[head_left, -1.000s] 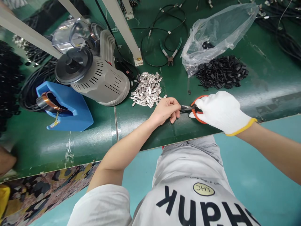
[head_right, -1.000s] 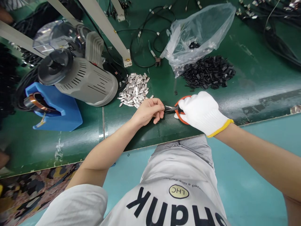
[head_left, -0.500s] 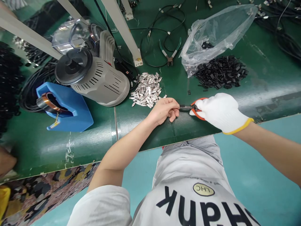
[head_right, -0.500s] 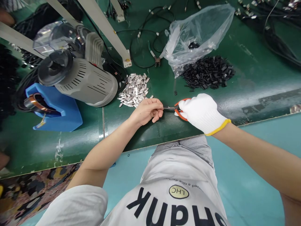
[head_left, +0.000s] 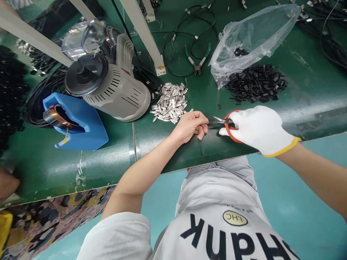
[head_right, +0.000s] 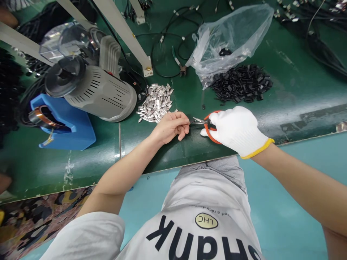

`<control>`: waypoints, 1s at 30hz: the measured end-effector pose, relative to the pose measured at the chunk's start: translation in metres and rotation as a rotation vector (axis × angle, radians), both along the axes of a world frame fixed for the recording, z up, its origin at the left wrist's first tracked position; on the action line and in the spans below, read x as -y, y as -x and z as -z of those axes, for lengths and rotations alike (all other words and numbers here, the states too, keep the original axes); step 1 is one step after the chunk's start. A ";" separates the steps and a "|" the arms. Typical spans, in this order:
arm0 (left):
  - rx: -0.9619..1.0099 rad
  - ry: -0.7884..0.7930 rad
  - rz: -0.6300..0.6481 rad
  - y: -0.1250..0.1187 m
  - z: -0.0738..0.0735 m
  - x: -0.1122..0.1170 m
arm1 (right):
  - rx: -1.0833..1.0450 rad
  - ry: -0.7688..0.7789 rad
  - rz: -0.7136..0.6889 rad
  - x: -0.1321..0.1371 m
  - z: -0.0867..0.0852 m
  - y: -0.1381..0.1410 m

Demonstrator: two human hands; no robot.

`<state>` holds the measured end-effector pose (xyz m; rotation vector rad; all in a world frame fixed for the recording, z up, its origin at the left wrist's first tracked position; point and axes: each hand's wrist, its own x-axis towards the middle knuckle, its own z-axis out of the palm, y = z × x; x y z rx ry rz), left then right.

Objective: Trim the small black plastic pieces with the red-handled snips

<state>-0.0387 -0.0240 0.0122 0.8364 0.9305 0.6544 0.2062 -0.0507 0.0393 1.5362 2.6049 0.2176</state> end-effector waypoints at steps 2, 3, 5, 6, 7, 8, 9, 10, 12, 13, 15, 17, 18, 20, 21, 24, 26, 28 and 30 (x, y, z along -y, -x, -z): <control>-0.010 -0.013 0.007 0.000 -0.001 0.001 | 0.027 0.026 0.008 -0.001 -0.002 0.000; -0.013 -0.018 0.010 0.000 -0.001 0.001 | 0.038 0.035 0.005 -0.002 -0.003 0.000; -0.014 -0.025 0.010 -0.001 -0.001 0.002 | 0.050 0.038 -0.006 -0.002 -0.003 0.002; -0.014 -0.028 0.009 -0.001 -0.001 0.002 | 0.054 0.036 -0.011 -0.002 -0.002 0.003; -0.013 -0.031 0.010 -0.001 -0.001 0.002 | 0.055 0.033 -0.013 -0.002 -0.002 0.004; -0.012 -0.033 0.010 -0.001 -0.001 0.002 | 0.055 0.031 -0.011 -0.002 -0.002 0.005; -0.012 -0.036 0.010 -0.001 0.000 0.002 | 0.055 0.031 -0.007 -0.001 -0.002 0.006; -0.010 -0.037 0.008 -0.001 0.000 0.002 | 0.053 0.032 0.002 -0.001 -0.002 0.007; -0.005 -0.040 0.003 -0.001 0.001 0.002 | 0.052 0.035 0.022 -0.001 -0.004 0.008; -0.002 -0.041 0.000 -0.001 0.001 0.002 | 0.054 0.035 0.030 -0.001 -0.004 0.009; 0.001 -0.041 -0.005 -0.001 0.001 0.003 | 0.060 0.037 0.034 -0.001 -0.005 0.009; 0.001 -0.041 -0.011 -0.001 0.001 0.003 | 0.068 0.035 0.031 -0.001 -0.006 0.010; 0.001 -0.042 -0.015 -0.002 0.001 0.003 | 0.069 0.030 0.029 -0.001 -0.005 0.010; 0.002 -0.047 -0.023 -0.002 0.001 0.004 | 0.065 0.017 0.024 -0.001 -0.004 0.011; 0.001 -0.050 -0.026 -0.002 0.000 0.004 | 0.059 0.011 0.023 -0.001 -0.003 0.011; -0.010 -0.050 -0.031 -0.002 0.000 0.004 | 0.035 0.016 0.009 0.000 -0.001 0.011; -0.019 -0.047 -0.032 -0.003 0.000 0.005 | 0.022 0.021 0.004 0.001 0.000 0.011; -0.025 -0.045 -0.034 -0.003 0.000 0.005 | 0.019 0.023 0.005 0.001 -0.001 0.011; -0.025 -0.047 -0.037 -0.003 0.000 0.005 | 0.024 0.029 0.007 0.001 -0.003 0.012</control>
